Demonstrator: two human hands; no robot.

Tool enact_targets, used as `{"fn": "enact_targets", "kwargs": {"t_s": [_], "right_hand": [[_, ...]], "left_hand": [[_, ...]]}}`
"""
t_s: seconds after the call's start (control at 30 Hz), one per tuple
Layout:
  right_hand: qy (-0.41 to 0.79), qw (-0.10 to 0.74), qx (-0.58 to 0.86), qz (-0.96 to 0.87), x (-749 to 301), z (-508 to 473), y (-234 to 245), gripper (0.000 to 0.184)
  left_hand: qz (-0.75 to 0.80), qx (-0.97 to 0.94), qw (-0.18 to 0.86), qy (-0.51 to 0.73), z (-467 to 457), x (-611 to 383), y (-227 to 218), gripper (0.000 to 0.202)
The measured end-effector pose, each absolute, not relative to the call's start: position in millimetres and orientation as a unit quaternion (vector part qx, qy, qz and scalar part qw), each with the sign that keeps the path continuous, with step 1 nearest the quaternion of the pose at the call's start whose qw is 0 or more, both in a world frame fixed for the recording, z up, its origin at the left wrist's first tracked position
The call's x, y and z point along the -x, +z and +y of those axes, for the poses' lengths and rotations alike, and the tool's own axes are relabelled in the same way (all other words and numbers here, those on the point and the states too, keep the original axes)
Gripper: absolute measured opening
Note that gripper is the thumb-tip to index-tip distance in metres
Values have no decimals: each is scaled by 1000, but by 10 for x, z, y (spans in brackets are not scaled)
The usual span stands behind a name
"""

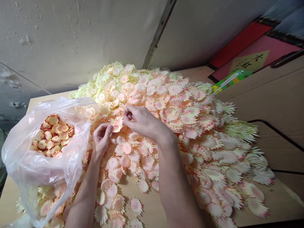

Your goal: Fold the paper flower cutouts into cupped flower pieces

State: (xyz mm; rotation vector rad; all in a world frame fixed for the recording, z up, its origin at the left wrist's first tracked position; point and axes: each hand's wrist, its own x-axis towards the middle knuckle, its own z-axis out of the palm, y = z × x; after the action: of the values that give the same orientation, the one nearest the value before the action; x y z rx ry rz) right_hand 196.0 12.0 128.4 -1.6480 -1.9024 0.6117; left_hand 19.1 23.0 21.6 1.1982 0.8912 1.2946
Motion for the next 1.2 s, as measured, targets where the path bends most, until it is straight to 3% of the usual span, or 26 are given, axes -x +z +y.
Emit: {"fn": "enact_targets", "kwargs": {"t_s": [0.33,0.53,0.77,0.93,1.2], "right_hand": [[335,270,562,-706,-1904,53,1373,16],[322,252,587,-699,-1900,70,1335,27],[276,260,568,-731,-1877,89,1315,9],[204,292,585,-729,-1867,114,1296,15],[260,321,555,-723,-1874,128,1269,10]], "left_hand": [[381,-508,554,538,181,-227,301,27],[375,-523,518,564,178,-254,354,26],[381,-528,508,564,202,-235,307,21],[382,-532,510,557,208,-225,308,22],[403,-522,518,545,203,-218,345,26]]}}
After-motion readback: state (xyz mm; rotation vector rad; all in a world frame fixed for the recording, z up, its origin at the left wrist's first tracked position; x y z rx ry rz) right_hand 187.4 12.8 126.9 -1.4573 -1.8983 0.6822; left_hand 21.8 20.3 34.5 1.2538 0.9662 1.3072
